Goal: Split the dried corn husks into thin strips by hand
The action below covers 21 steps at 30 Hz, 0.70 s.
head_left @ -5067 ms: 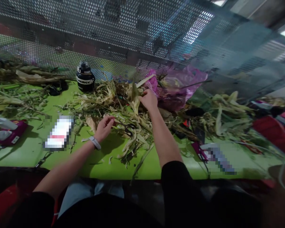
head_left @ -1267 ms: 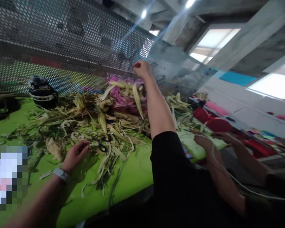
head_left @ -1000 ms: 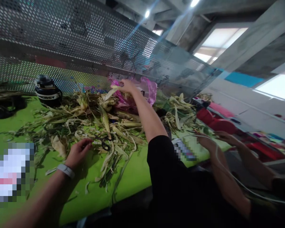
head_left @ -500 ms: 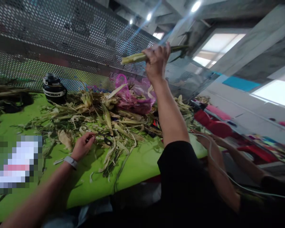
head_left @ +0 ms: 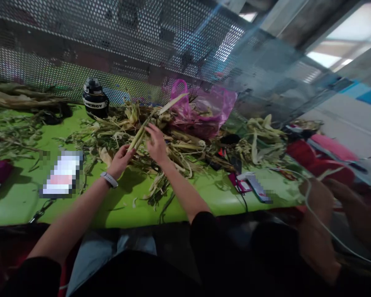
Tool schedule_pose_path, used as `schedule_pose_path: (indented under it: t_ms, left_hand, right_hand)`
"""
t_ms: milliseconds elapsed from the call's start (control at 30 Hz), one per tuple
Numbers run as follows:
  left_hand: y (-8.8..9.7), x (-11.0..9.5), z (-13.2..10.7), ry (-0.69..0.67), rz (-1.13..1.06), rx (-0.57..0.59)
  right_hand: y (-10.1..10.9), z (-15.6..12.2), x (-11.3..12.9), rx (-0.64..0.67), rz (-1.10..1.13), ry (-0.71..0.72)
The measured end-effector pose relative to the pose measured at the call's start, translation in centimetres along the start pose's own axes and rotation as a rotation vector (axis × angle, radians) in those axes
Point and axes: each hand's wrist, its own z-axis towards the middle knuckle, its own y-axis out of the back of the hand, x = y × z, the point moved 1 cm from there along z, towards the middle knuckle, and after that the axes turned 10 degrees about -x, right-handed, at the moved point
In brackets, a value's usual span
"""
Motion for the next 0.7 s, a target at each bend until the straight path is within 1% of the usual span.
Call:
schedule_pose_path:
  t_ms: [67,100,167,200,267,300,333,433,467,500,533,567,600,633,700]
  left_hand:
    - [0.2,0.3,0.3,-0.007,0.014,-0.032]
    - [0.3,0.5,0.4,-0.013,0.025,-0.044]
    - [0.2,0.8,0.5,-0.017,0.033,-0.060]
    - [0.2,0.9,0.5,-0.015,0.029,-0.066]
    - [0.1,1.1,0.5,-0.023,0.018,-0.084]
    - [0.1,1.1,0.5,-0.026,0.018,-0.094]
    - [0.1,1.1,0.5,-0.023,0.021,-0.101]
    - [0.3,1.2,0.8,0.006,0.017,-0.145]
    - [0.4,1.2,0.9,0.019,-0.002,-0.174]
    - [0.6,1.2,1.1,0.032,-0.030,-0.206]
    - [0.8,1.3,1.3,0.047,-0.062,-0.236]
    - [0.9,1.3,1.5,0.061,-0.093,-0.255]
    - [0.9,1.3,1.5,0.076,-0.115,-0.257]
    - [0.9,1.3,1.5,0.084,-0.127,-0.249]
    - [0.6,1.2,1.3,0.077,-0.130,-0.219]
  right_hand:
    - [-0.5,0.7,-0.8,-0.098,0.144,-0.219]
    - [-0.9,0.9,-1.1,-0.112,0.242,-0.315]
    - [-1.7,1.0,-1.5,-0.077,0.440,-0.435]
    - [-2.1,0.9,-1.6,-0.057,0.523,-0.453]
    - [-2.3,0.8,-1.6,-0.027,0.616,-0.436]
    - [-2.3,0.7,-1.7,0.010,0.618,-0.413]
    - [-2.2,0.6,-1.7,0.081,0.600,-0.384]
    - [-1.7,0.7,-1.7,0.373,0.541,-0.259]
    - [-1.5,0.9,-1.7,0.430,0.553,-0.214]
    - [-1.1,1.1,-1.8,0.450,0.569,-0.180]
    - [-0.6,1.4,-2.0,0.438,0.572,-0.160]
    - [0.0,1.7,-2.2,0.394,0.543,-0.161]
    - [0.7,2.1,-2.5,0.335,0.467,-0.177]
    - [1.4,2.5,-2.8,0.244,0.354,-0.188]
    - [2.9,2.9,-3.1,-0.004,0.106,-0.185]
